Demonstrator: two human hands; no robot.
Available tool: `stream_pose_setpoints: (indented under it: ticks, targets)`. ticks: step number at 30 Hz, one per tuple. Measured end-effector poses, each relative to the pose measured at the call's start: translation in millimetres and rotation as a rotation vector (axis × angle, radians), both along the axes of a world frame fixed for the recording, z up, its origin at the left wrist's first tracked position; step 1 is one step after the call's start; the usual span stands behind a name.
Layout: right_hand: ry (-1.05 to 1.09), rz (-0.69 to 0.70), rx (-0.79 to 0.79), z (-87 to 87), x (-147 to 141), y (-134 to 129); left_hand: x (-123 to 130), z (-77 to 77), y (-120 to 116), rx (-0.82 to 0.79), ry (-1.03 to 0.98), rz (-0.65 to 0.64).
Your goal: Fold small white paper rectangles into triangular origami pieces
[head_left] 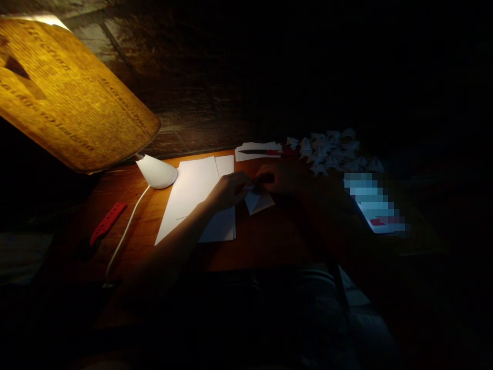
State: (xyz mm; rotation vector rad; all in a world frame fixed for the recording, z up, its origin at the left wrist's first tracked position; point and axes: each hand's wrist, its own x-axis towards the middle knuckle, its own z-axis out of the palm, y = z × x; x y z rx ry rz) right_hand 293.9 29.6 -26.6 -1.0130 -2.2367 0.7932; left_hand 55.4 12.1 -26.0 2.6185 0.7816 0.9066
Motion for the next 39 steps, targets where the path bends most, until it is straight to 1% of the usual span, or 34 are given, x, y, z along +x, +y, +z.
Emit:
stream_pose_setpoints:
  ticks: [8, 12, 15, 20, 24, 29, 33, 36, 39]
  targets:
    - [0.055, 0.023, -0.061, -0.8, 2, 3, 3, -3.1, 0, 0.012, 0.027, 0.020]
    - [0.035, 0.001, -0.074, 2.1, 2, 1, 3, -4.8, -1, 0.015, 0.032, 0.050]
    - [0.037, 0.010, -0.082, 5.1, 2, -1, 4, -4.7, -2, 0.007, 0.044, 0.053]
    - [0.033, 0.026, -0.124, 8.5, 3, -2, 5, -2.4, -3, 0.037, 0.164, 0.082]
    - [0.050, 0.001, -0.129, 8.1, 2, -2, 4, -1.6, -3, 0.097, 0.247, 0.063]
    - [0.052, 0.003, -0.119, 8.5, 1, -2, 1, 0.3, -4, 0.137, 0.292, 0.032]
    - [0.041, 0.009, -0.124, 9.3, 3, -1, 3, 1.4, -4, 0.143, 0.325, 0.056]
    - [0.043, 0.031, -0.132, 9.8, 3, -1, 4, 1.4, -3, 0.171, 0.357, 0.057]
    - [0.061, 0.024, -0.150, 9.6, 3, 0, 5, 1.5, -2, 0.201, 0.373, 0.056]
